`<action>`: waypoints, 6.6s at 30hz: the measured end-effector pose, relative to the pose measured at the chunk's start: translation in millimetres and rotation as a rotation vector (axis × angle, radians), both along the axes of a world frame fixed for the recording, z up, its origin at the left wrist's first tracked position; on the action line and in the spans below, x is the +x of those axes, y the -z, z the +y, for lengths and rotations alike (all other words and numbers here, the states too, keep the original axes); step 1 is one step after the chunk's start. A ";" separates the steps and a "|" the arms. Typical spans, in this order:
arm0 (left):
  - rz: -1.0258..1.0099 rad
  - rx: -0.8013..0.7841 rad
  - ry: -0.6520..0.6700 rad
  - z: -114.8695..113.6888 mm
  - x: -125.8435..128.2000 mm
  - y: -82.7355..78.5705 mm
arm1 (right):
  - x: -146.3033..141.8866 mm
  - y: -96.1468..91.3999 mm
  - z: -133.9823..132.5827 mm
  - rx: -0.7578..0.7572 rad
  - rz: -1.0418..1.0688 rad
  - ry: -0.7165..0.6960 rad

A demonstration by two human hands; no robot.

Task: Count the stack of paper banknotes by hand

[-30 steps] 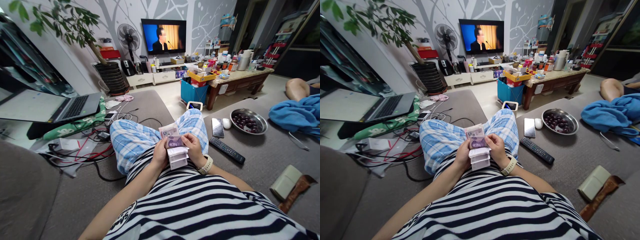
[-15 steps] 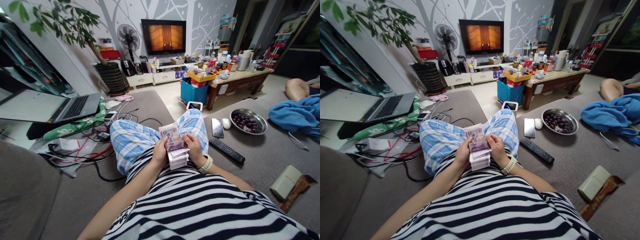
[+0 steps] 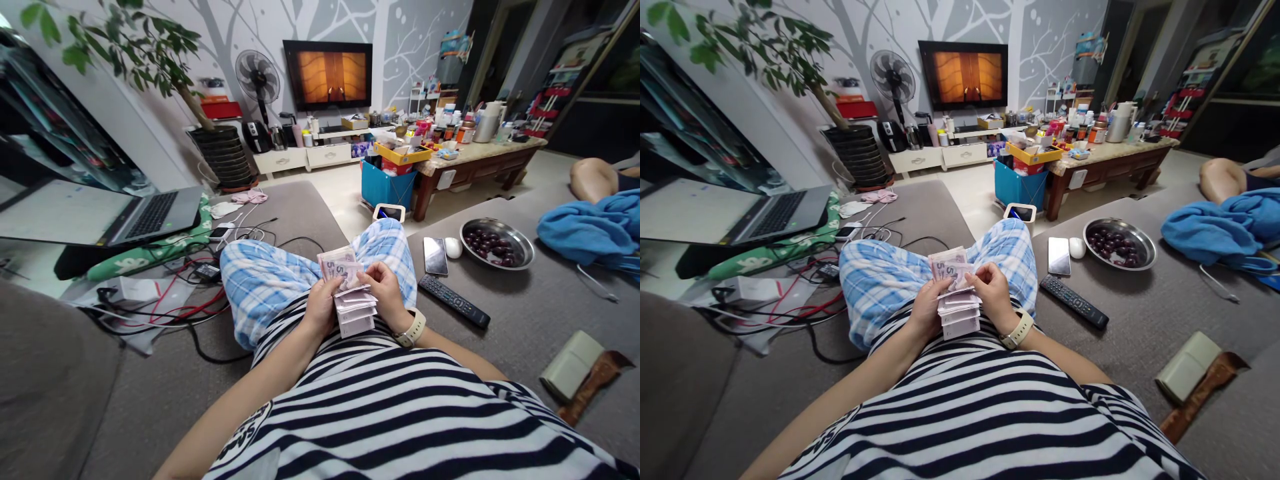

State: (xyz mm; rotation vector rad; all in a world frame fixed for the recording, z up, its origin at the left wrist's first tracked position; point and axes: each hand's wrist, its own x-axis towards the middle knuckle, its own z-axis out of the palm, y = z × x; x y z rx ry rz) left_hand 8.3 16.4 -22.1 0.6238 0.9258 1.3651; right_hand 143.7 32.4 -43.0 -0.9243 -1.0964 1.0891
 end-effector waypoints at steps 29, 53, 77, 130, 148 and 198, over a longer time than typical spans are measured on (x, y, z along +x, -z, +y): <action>0.016 0.012 -0.082 -1.6 3.8 -2.7 | -0.9 -4.3 -8.2 0.036 0.040 -0.106; 0.041 0.023 -0.080 -1.2 1.8 6.8 | 0.2 0.0 -9.3 0.056 0.027 -0.113; -0.017 -0.013 -0.063 -1.1 0.2 5.1 | -0.7 1.7 -7.4 0.005 0.017 -0.107; -0.048 0.013 -0.064 2.7 1.4 6.8 | -0.2 -5.6 -8.8 0.023 -0.047 -0.047; -0.032 0.015 -0.071 3.1 0.9 11.4 | -0.3 -1.3 -10.8 -0.002 0.014 -0.121; -0.001 0.022 -0.059 3.3 0.7 11.1 | 0.0 3.1 -9.4 0.063 0.015 -0.121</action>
